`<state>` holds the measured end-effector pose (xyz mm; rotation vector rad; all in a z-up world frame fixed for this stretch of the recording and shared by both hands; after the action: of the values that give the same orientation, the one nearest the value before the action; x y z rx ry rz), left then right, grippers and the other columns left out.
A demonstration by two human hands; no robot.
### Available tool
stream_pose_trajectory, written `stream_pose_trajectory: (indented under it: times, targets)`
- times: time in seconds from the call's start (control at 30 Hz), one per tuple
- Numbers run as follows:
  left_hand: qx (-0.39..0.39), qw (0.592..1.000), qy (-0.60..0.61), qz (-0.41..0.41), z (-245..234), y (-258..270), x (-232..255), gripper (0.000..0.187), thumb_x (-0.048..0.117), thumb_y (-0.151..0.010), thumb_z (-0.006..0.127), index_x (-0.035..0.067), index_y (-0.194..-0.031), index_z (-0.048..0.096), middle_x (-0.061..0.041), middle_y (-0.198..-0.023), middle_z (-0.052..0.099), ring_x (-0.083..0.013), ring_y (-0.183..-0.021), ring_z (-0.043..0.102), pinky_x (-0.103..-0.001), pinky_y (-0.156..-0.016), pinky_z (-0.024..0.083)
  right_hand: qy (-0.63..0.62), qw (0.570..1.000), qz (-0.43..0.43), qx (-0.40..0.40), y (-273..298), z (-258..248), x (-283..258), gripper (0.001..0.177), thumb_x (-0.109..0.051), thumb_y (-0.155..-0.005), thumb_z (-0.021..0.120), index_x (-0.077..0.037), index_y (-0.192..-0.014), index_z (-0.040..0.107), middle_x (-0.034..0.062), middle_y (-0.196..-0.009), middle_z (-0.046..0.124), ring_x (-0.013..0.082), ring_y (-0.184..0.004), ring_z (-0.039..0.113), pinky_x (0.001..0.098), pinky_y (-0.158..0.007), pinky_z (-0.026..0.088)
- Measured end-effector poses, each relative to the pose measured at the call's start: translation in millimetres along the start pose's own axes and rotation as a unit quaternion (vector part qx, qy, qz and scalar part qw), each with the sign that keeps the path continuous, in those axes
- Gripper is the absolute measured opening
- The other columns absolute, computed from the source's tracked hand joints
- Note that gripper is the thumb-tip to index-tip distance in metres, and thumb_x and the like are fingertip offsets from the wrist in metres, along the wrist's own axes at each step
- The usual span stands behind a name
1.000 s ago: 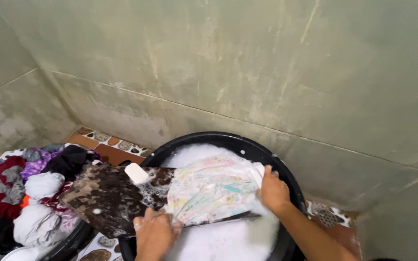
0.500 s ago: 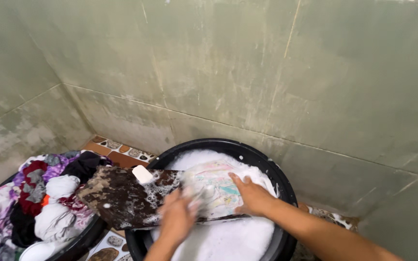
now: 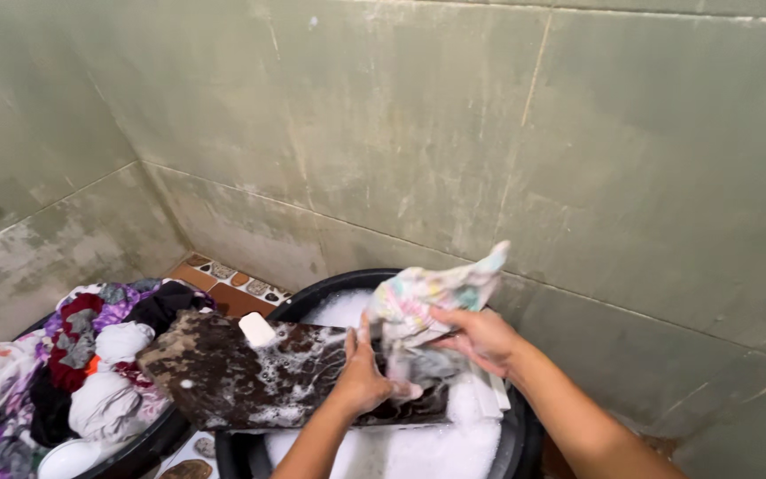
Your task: The person washes clothes by hand in a black basin filled with soapy water. They scrub various garments, including a striped shirt, using a bar of soap and a wooden washboard, then wring them out and place them in a second basin.
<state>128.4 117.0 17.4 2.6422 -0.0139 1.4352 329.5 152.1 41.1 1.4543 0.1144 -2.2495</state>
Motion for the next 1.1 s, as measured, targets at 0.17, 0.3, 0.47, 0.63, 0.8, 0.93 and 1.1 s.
stream_pose_trajectory:
  times: [0.17, 0.3, 0.47, 0.63, 0.8, 0.93, 1.1]
  targets:
    - [0.056, 0.986, 0.155, -0.038, 25.9, -30.7, -10.1, 0.069, 0.02, -0.071, 0.078, 0.011, -0.137, 0.061, -0.024, -0.124, 0.069, -0.0411, -0.113, 0.064, -0.049, -0.094, 0.05, -0.164, 0.986, 0.006, -0.002, 13.9, -29.8, -12.1, 0.057, -0.023, -0.089, 0.061, 0.005, -0.138, 0.051, 0.027, -0.136, 0.061, 0.0427, -0.123, 0.062, 0.0566, -0.102, 0.053]
    - [0.197, 0.961, 0.192, -0.001, 1.8, -37.4, -6.7, 0.048, 0.005, -0.078, 0.064, 0.005, -0.125, 0.068, -0.014, -0.107, 0.079, -0.0261, -0.099, 0.076, -0.036, -0.089, 0.058, -0.009, 0.957, 0.112, 0.267, 23.9, -92.6, -10.6, 0.069, -0.029, -0.085, 0.068, -0.003, -0.146, 0.049, 0.0325, -0.152, 0.047, 0.0532, -0.133, 0.054, 0.0669, -0.1, 0.052]
    - [0.165, 0.976, 0.127, 0.07, -1.1, -24.0, 25.2, 0.051, 0.01, -0.078, 0.072, 0.006, -0.128, 0.064, -0.014, -0.108, 0.077, -0.0238, -0.099, 0.076, -0.035, -0.089, 0.058, -0.045, 0.918, 0.201, 0.339, 35.5, -61.5, 7.2, 0.09, -0.058, -0.084, 0.068, -0.025, -0.159, 0.03, 0.0343, -0.161, 0.025, 0.062, -0.136, 0.043, 0.0763, -0.094, 0.045]
    - [0.044, 0.948, 0.287, 0.128, 25.9, -7.9, 69.9, 0.051, 0.012, -0.081, 0.072, 0.005, -0.13, 0.065, -0.01, -0.112, 0.075, -0.0202, -0.101, 0.069, -0.032, -0.088, 0.054, -0.142, 0.979, 0.136, 0.059, 4.0, 12.0, 26.5, 0.07, -0.071, -0.079, 0.057, -0.014, -0.117, 0.07, 0.0128, -0.116, 0.073, 0.0365, -0.096, 0.069, 0.059, -0.066, 0.056]
    - [0.006, 0.89, 0.441, 0.114, 35.6, -14.3, 80.1, 0.046, 0.016, -0.088, 0.07, 0.003, -0.132, 0.064, -0.014, -0.122, 0.071, -0.0175, -0.106, 0.066, -0.028, -0.089, 0.053, -0.213, 0.961, 0.096, 0.147, -20.1, -11.7, 27.5, 0.047, -0.051, -0.097, 0.053, -0.013, -0.119, 0.071, 0.0065, -0.113, 0.076, 0.0248, -0.103, 0.072, 0.0433, -0.084, 0.06]
    - [0.125, 0.964, 0.122, 0.199, 9.9, -9.0, 74.5, 0.072, 0.009, -0.079, 0.075, 0.005, -0.145, 0.048, -0.017, -0.141, 0.058, -0.0298, -0.125, 0.06, -0.036, -0.099, 0.05, -0.183, 0.966, 0.041, 0.178, -31.7, -28.2, 16.4, 0.042, -0.034, -0.097, 0.052, -0.007, -0.126, 0.066, 0.0143, -0.12, 0.071, 0.0297, -0.103, 0.071, 0.0463, -0.085, 0.062]
    - [-0.106, 0.855, 0.456, -0.224, 25.0, 22.3, 28.3, 0.093, 0.017, -0.082, 0.076, 0.018, -0.155, 0.017, -0.023, -0.15, 0.048, -0.0443, -0.13, 0.054, -0.063, -0.091, 0.061, -0.017, 0.899, -0.189, 0.396, -21.3, -51.2, -14.9, 0.07, 0.002, -0.084, 0.053, -0.016, -0.149, 0.038, 0.0155, -0.138, 0.059, 0.0307, -0.114, 0.065, 0.0427, -0.092, 0.055]
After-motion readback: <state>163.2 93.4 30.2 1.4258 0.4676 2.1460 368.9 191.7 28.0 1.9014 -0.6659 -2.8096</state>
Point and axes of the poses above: each hand's wrist, its own y-axis away from the middle knuckle, its own z-axis out of the palm, x = y × z, the point moved 6 cm from there along -y, towards the middle knuckle
